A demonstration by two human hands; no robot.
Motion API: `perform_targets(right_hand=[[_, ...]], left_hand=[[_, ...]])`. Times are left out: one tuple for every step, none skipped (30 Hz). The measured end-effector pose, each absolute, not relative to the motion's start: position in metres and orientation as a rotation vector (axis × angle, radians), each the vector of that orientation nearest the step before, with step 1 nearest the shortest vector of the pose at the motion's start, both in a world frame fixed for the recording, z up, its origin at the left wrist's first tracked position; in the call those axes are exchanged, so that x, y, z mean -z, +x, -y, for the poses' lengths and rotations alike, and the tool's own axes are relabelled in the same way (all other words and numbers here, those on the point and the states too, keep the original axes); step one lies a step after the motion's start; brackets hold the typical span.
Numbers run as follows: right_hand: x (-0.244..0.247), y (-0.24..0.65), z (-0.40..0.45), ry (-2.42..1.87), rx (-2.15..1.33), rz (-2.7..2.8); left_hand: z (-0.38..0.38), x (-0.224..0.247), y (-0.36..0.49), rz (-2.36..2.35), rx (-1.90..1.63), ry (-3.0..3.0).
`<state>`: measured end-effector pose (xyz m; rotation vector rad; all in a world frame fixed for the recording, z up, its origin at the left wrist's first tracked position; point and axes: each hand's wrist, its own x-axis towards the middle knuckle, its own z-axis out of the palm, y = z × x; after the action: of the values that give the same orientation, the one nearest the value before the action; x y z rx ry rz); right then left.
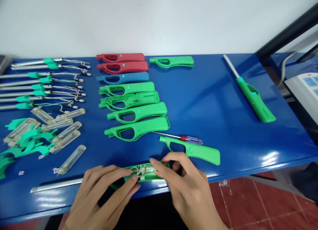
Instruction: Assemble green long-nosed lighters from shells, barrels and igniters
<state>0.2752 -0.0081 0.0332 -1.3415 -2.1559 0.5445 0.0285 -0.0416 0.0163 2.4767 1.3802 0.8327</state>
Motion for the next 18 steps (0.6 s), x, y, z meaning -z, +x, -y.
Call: perform_targets(right_hand=[[-0.033, 0.275, 0.008, -1.345, -0.546, 2.160], [-0.034, 0.275, 0.008, -1.349, -0.548, 2.162], [-0.034, 0.274, 0.008, -1.354, -0.548, 2.161], [-0.034, 0.274, 0.007, -1.361, -0.545, 2.157], [-0.034, 0.273, 0.007, -1.364, -0.538, 2.151], [-0.035, 0.272, 0.007, -1.365, -0.530, 2.143], [-0.034, 0.271, 0.006, -1.370, -0.519, 2.130], [-0.034, 0.270, 0.006, -1.374, -0.509, 2.117], [-0.034, 0.269, 0.006, -1.377, -0.503, 2.106], [-0.034, 0.268, 0.006, -1.383, -0.500, 2.095], [-0.033, 0.267, 0.006, -1.388, -0.499, 2.084], [-0.033, 0.267, 0.006, -1.391, -0.497, 2.075], [-0.033, 0.266, 0.007, -1.393, -0.498, 2.069], [-0.033, 0.266, 0.007, -1.394, -0.498, 2.065], [-0.033, 0.266, 0.007, -1.395, -0.501, 2.066], [-0.033, 0.266, 0.007, -1.393, -0.503, 2.069], [-0.034, 0.266, 0.006, -1.388, -0.508, 2.073], [-0.034, 0.265, 0.006, -1.381, -0.512, 2.076]], left_hand=[[0.042, -0.017, 0.029, -1.377, -0.831, 2.487], [0.042, -0.018, 0.029, -1.376, -0.828, 2.493], [0.041, -0.019, 0.029, -1.377, -0.824, 2.497], [0.041, -0.021, 0.029, -1.384, -0.833, 2.493], [0.041, -0.023, 0.028, -1.399, -0.853, 2.479], [0.042, -0.026, 0.026, -1.423, -0.876, 2.455], [0.042, -0.028, 0.023, -1.443, -0.890, 2.430], [0.043, -0.030, 0.019, -1.460, -0.890, 2.409], [0.044, -0.031, 0.014, -1.474, -0.877, 2.394], [0.044, -0.033, 0.010, -1.482, -0.863, 2.392], [0.045, -0.034, 0.005, -1.478, -0.840, 2.406], [0.046, -0.034, 0.002, -1.473, -0.823, 2.424], [0.047, -0.034, -0.001, -1.473, -0.815, 2.435], [0.048, -0.033, -0.002, -1.476, -0.809, 2.442], [0.048, -0.032, -0.002, -1.481, -0.800, 2.449], [0.049, -0.031, -0.001, -1.491, -0.789, 2.453], [0.049, -0.030, 0.001, -1.504, -0.782, 2.455], [0.050, -0.028, 0.002, -1.514, -0.779, 2.461]])
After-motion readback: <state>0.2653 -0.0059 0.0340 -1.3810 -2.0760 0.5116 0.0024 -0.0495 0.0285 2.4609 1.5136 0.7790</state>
